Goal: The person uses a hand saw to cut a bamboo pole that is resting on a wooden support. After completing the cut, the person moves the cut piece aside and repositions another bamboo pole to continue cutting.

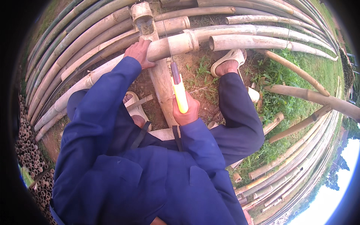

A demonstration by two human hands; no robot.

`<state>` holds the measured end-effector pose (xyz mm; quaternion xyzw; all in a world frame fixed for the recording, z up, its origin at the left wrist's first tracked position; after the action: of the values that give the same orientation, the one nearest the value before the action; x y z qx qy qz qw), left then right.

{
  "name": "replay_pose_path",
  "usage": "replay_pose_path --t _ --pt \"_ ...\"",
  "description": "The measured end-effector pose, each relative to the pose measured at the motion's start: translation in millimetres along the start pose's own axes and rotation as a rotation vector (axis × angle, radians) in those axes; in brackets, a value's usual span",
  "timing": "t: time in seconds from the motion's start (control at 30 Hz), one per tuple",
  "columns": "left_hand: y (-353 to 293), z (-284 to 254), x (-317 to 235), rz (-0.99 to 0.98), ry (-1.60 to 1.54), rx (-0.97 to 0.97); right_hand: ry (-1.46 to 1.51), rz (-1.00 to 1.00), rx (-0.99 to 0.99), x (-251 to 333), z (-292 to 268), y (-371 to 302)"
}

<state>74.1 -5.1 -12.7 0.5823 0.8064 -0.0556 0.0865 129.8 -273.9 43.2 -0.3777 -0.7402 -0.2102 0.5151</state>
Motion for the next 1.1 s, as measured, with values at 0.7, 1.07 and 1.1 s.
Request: replay_pose_path --t 0.7,1.07,1.1 --pt "15 9 15 -0.032 -0.09 0.094 -0.158 0.026 0.024 35 -63 -90" --pt "14 2 9 0.011 -0.034 0.069 0.055 0.102 0.074 -13 13 14" --pt "12 6 15 -0.007 -0.067 0.082 0.033 0.138 0.113 -15 16 12"
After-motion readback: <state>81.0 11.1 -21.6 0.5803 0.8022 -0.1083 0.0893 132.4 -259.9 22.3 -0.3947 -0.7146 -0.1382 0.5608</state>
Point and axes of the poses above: each hand's wrist, its own y-axis towards the middle knuckle, its own z-axis out of the palm, x = y × z, the point moved 10 cm from there along y, towards the middle knuckle, and after that the axes turned 14 degrees about z, right-handed, at the moved point
